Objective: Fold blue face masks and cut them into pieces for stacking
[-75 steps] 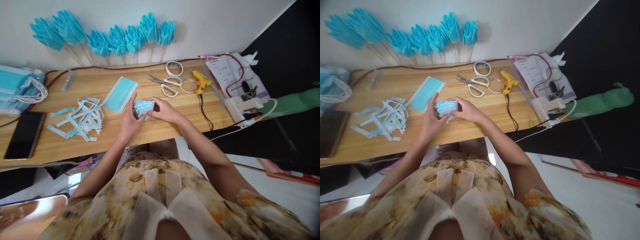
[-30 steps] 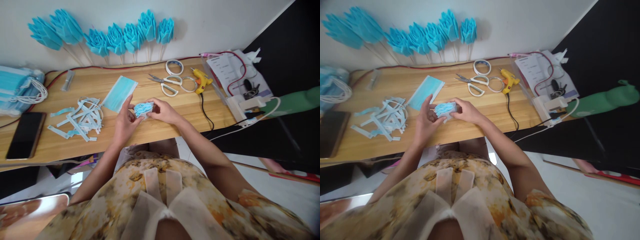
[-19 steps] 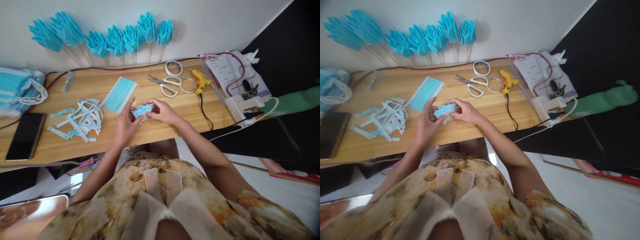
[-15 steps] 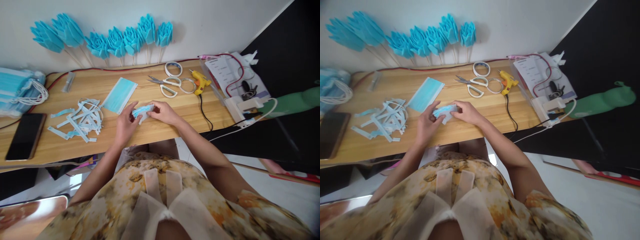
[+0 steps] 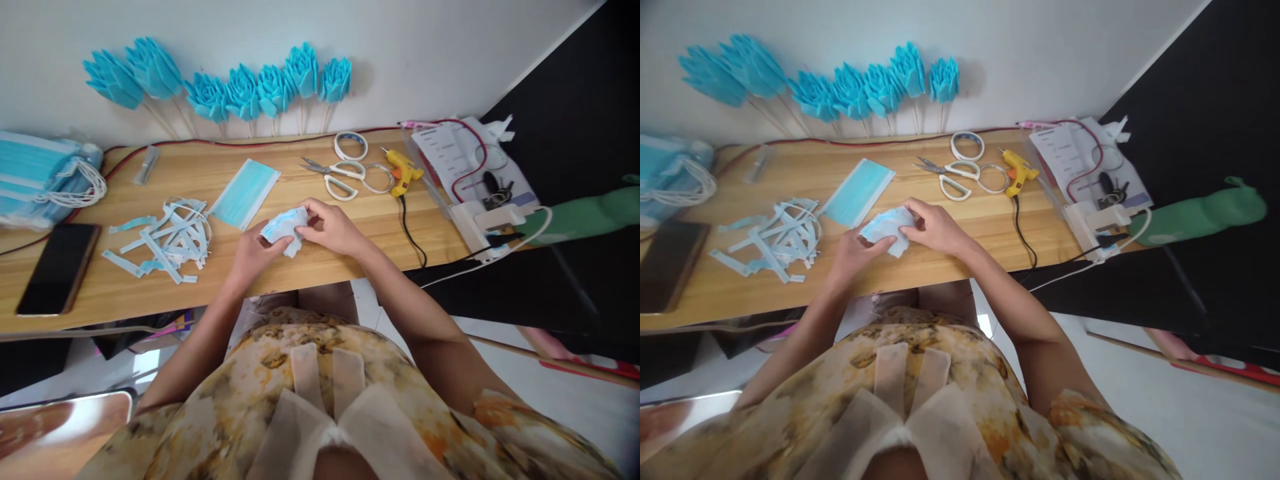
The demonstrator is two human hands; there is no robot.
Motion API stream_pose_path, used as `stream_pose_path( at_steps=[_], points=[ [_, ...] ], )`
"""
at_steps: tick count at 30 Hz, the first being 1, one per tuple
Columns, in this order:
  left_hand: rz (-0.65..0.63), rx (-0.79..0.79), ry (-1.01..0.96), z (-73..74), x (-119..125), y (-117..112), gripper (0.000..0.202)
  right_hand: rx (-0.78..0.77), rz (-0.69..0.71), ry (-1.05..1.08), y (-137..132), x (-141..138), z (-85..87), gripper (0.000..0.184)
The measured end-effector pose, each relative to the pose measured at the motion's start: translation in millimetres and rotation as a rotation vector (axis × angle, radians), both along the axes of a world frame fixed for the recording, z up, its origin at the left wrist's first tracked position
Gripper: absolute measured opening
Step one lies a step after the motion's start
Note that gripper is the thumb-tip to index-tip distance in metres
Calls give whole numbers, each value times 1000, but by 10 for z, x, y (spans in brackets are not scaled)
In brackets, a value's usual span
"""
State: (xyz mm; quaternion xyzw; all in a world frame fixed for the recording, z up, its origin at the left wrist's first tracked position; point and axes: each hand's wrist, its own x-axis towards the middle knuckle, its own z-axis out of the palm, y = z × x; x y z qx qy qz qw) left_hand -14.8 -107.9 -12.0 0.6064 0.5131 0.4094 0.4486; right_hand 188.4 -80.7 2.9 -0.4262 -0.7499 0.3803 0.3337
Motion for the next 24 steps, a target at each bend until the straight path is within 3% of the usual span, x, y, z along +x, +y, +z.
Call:
stream_pose_path(
  at_steps=[3,7,11,15,21,24],
  points=[
    [93,-33,-191,10,28,-44,26,70,-22,-33,-37,-15,128,37],
    [224,-149,-473,15,110,-129,33,183,-92,-45,-105,-8,206,46],
    [260,-231,-629,8,165,-193,37,432,-223,-40,-235,15,319,37],
    [212,-158,-608,-11,164,-232,29,599,-183,-99,-347,11,419,29],
    [178,37,-436,99,141,-325,18,560,-139,-190,-399,-16,428,42],
    [181,86,-375,195,147,-361,17,570,-170,-184,-416,-42,422,32]
  ],
)
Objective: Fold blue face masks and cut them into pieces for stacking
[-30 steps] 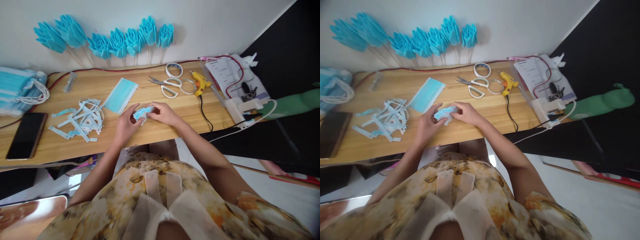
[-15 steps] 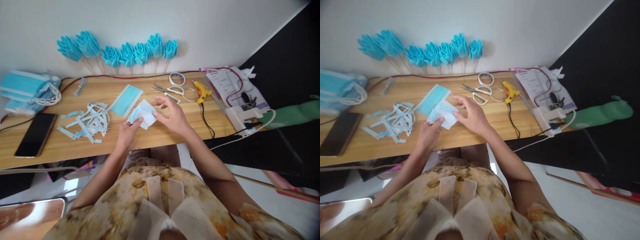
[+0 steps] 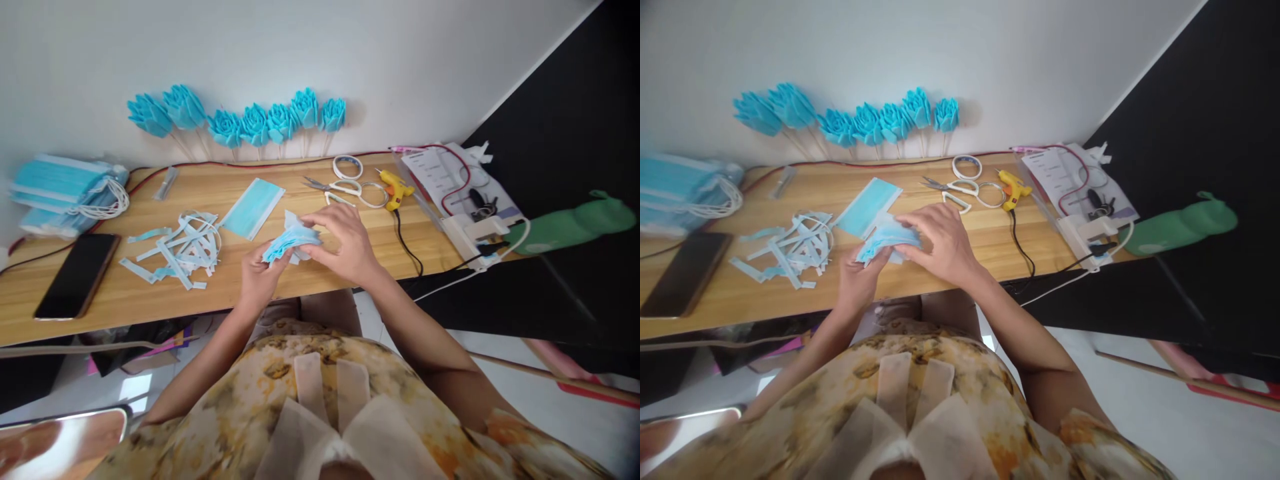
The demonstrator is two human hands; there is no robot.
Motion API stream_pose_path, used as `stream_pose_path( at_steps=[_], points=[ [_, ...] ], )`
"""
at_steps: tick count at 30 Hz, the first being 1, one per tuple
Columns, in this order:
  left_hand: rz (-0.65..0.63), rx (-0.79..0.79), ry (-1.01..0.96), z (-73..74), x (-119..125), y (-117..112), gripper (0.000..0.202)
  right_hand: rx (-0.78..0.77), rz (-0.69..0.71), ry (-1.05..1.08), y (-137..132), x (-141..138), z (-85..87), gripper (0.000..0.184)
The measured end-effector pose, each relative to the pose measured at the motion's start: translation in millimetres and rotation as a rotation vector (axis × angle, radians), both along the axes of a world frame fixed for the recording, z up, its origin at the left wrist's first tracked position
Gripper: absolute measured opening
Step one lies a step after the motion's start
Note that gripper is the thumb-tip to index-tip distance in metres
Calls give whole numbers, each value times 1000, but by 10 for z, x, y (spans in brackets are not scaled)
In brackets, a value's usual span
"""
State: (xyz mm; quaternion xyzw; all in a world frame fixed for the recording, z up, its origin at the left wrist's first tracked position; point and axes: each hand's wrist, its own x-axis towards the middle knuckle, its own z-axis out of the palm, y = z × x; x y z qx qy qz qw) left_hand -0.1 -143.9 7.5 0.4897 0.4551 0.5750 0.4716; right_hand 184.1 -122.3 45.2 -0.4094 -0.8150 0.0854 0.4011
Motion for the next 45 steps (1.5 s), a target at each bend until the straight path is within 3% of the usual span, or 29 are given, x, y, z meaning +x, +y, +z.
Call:
stream_pose_path(
  at_steps=[5,7,10,12,14,18,21,25,29,33,40,45],
  points=[
    [29,17,13,21,7,-27,21,60,-2,34,-26,-63,-9,17],
    [-17,-1,-13,-18,-5,-38,27,97,23,59,-39,-76,-8,16],
    [-165,-64,-157,-54,-41,-44,53,109,50,70,-69,-74,8,15],
    [-245,-178,-302,-34,-72,-35,73,95,70,29,-92,-67,26,16],
    [-280,-298,-403,15,-101,-17,81,90,90,-36,-116,-65,49,17],
    [-294,-293,-478,77,-144,27,70,102,114,-158,-152,-91,95,17],
    [-266,-273,-531,62,-165,58,48,61,128,-235,-175,-132,121,18],
    [-196,-386,-524,81,-194,72,31,-33,170,-276,-250,-171,180,12],
    [-162,-363,-510,140,-216,20,26,-75,191,-147,-365,-143,318,7],
    [-154,-249,-506,122,-209,-59,25,-224,184,4,-382,-113,407,7],
    [-201,-121,-512,30,-194,-158,29,-561,253,317,-192,-164,247,23],
    [-229,-119,-506,54,-241,-160,29,-505,180,244,-153,-202,286,19]
  ],
)
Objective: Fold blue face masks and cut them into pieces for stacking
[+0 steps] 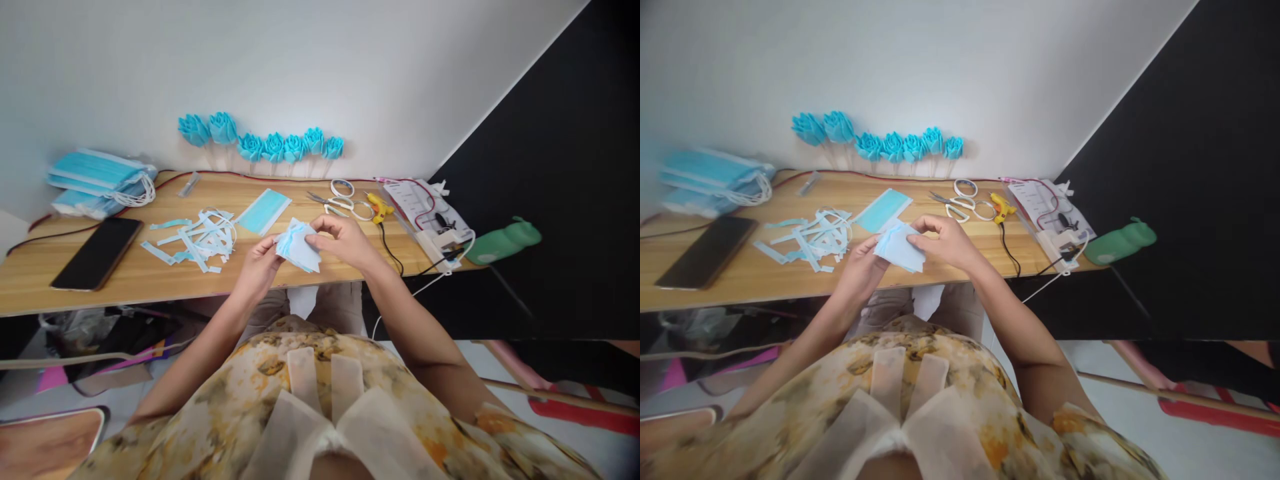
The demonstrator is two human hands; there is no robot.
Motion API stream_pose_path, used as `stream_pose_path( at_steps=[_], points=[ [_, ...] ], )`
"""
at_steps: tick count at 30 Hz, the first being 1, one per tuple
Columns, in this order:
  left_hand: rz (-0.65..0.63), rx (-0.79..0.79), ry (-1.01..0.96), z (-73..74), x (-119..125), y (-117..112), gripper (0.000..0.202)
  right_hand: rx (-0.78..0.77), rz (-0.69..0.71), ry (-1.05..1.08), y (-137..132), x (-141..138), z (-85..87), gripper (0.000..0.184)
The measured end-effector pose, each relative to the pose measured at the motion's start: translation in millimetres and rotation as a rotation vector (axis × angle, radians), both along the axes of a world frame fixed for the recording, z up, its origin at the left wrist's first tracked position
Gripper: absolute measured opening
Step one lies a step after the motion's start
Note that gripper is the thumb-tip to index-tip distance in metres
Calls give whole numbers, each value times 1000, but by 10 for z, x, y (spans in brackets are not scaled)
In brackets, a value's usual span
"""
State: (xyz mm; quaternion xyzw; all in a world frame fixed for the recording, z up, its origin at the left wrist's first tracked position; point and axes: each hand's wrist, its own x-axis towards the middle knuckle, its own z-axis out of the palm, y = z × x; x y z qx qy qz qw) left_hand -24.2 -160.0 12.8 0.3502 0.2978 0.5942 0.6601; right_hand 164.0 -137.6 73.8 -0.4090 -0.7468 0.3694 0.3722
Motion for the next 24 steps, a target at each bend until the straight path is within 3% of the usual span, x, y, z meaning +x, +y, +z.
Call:
stream_pose_path(
  at_steps=[4,9,11,15,19,22,24],
  points=[
    [-40,21,96,41,-98,126,50,97,-43,-176,15,-6,74,16],
    [-30,295,611,106,-139,360,57,181,-37,-371,100,-6,108,35],
    [17,392,712,124,-91,437,53,190,-27,-352,155,-7,108,37],
    [152,424,622,118,63,552,43,144,-89,-140,294,13,9,43],
    [249,346,407,54,216,639,42,-141,-54,231,431,29,-275,55],
    [240,262,281,-31,292,675,45,-332,-79,442,499,37,-462,41],
    [187,208,276,-91,301,687,50,-338,-127,454,523,71,-489,34]
  ],
)
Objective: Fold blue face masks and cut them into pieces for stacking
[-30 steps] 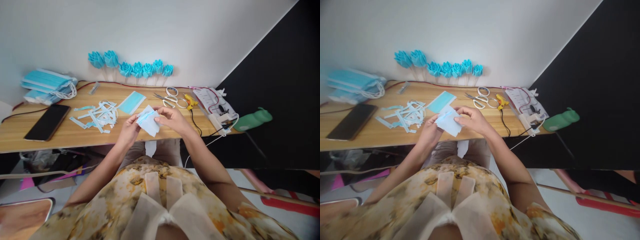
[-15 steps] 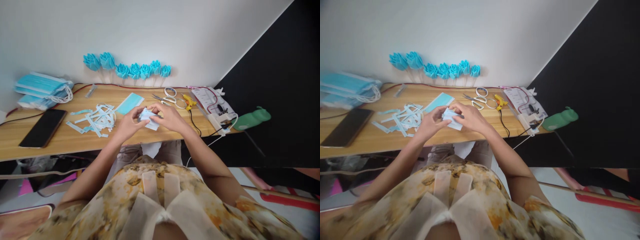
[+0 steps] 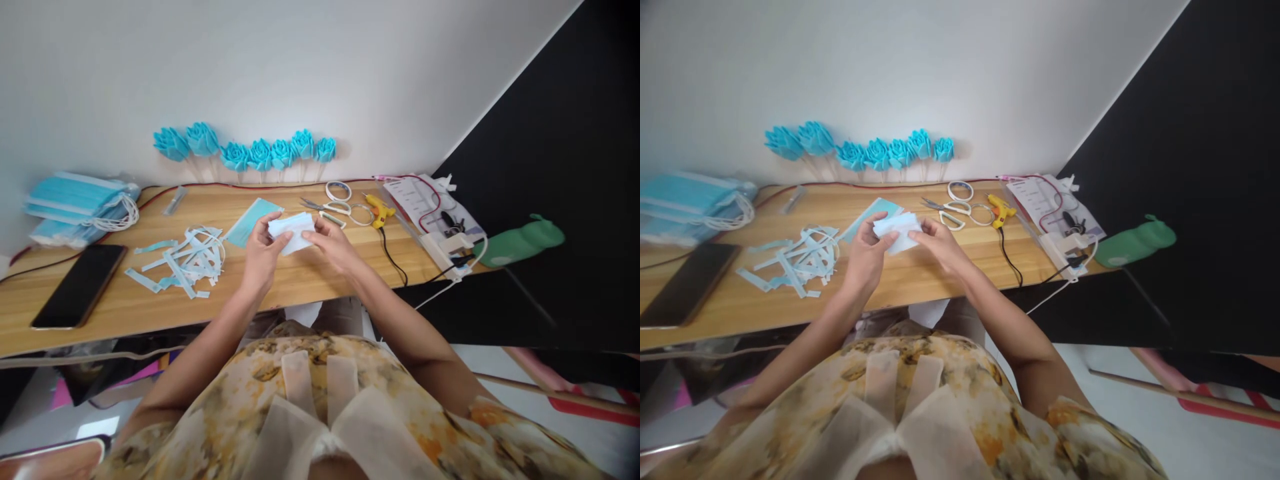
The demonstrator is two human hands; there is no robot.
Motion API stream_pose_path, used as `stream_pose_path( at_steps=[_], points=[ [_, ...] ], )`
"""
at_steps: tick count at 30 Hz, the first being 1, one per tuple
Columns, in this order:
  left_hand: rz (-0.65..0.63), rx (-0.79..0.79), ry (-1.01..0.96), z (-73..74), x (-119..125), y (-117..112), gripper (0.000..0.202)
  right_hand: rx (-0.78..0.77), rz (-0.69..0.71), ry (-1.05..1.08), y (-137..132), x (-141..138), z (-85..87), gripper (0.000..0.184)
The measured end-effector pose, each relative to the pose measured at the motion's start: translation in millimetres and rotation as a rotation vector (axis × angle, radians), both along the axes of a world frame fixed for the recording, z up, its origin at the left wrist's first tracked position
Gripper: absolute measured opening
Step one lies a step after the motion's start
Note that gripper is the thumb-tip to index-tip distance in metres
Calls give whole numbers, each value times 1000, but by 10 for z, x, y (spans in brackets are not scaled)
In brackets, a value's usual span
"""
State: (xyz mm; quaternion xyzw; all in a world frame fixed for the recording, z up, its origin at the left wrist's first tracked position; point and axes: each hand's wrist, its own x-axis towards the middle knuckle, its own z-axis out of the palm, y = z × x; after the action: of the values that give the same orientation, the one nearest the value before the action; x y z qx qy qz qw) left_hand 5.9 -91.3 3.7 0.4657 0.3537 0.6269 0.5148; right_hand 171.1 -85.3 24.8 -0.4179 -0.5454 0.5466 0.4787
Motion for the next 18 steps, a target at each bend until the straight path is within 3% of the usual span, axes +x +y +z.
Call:
stream_pose_path(
  at_steps=[3,6,9,11,14,18],
  points=[
    [-90,-19,154,-39,-47,21,59,165,4,-218,15,107,111,26],
    [-117,104,389,5,-111,63,70,387,31,-585,24,212,257,16],
    [-102,189,589,50,-131,101,74,498,60,-737,35,252,266,18],
    [-103,180,677,16,-118,110,70,528,76,-783,44,252,169,20],
    [-115,120,746,-151,-82,102,69,497,97,-847,53,246,-70,26],
    [-115,38,745,-394,-43,81,68,394,77,-779,50,258,-344,50]
  ],
)
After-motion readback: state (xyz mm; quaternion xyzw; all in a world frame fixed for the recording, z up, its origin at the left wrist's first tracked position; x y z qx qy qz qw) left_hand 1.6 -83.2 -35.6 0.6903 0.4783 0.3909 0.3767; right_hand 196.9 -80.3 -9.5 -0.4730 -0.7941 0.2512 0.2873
